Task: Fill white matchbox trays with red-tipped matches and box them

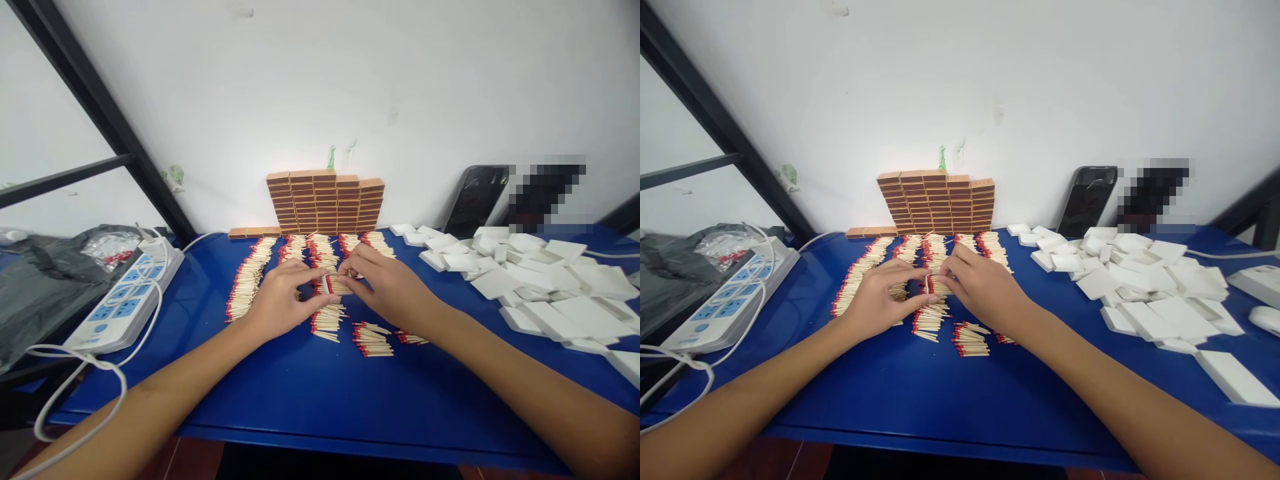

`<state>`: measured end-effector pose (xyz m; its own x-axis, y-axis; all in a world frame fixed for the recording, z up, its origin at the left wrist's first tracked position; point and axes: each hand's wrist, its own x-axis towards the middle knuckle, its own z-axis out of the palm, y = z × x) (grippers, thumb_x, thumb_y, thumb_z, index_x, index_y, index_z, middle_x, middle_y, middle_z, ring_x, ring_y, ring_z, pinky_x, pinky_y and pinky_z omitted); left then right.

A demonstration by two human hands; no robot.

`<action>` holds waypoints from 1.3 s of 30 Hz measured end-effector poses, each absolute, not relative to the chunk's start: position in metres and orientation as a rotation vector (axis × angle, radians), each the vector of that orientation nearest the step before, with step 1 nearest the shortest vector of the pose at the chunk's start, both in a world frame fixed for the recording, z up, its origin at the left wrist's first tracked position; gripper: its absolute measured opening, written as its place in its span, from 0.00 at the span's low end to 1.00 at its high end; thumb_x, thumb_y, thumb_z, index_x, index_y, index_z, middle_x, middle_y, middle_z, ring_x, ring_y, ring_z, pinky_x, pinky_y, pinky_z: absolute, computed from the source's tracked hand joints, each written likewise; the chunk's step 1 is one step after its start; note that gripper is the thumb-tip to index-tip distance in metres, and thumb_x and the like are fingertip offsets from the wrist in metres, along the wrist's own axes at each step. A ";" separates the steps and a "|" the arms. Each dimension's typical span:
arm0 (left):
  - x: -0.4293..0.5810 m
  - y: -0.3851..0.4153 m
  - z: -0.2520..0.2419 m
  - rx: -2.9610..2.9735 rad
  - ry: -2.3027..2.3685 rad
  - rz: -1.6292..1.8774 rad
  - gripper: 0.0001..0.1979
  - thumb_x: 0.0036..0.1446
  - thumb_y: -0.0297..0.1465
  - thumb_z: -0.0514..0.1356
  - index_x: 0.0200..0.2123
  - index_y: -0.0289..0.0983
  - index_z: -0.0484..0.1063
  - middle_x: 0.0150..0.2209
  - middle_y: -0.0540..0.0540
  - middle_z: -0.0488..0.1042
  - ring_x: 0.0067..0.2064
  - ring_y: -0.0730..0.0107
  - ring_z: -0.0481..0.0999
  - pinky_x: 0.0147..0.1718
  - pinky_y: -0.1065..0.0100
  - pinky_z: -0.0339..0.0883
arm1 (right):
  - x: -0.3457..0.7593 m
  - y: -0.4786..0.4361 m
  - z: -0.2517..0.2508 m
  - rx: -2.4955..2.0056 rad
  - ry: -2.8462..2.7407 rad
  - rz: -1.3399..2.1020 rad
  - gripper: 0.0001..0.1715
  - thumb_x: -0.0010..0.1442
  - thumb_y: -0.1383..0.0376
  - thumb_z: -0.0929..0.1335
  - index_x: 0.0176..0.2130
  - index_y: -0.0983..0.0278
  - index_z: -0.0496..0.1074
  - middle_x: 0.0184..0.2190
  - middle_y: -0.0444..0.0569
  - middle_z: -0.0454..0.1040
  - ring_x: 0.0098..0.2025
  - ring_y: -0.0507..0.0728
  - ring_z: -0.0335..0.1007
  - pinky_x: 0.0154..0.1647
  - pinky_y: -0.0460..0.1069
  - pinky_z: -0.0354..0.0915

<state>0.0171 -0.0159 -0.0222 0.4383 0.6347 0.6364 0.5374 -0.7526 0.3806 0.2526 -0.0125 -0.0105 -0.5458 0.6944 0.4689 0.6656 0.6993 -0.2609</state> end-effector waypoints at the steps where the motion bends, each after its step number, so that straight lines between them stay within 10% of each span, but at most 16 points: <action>1: 0.017 -0.016 -0.022 2.559 1.061 1.212 0.21 0.57 0.44 0.72 0.49 0.38 0.83 0.39 0.42 0.84 0.39 0.61 0.81 0.42 0.59 0.77 | 0.255 -0.011 -0.009 -1.044 -2.353 0.064 0.10 0.74 0.62 0.63 0.42 0.62 0.71 0.41 0.52 0.73 0.39 0.58 0.72 0.40 0.52 0.66; 39: 0.009 -0.004 -0.025 2.615 1.148 1.232 0.21 0.59 0.46 0.70 0.47 0.36 0.83 0.38 0.40 0.84 0.41 0.56 0.82 0.46 0.55 0.77 | 0.284 0.016 -0.006 -1.496 -2.612 0.259 0.10 0.72 0.67 0.63 0.39 0.63 0.73 0.45 0.53 0.73 0.41 0.58 0.73 0.41 0.51 0.65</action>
<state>0.0089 -0.0045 -0.0254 0.4143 0.6329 0.6541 0.6079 -0.7273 0.3186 0.2838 0.0165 -0.0059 -0.5041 0.8634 0.0196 0.8428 0.4967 -0.2073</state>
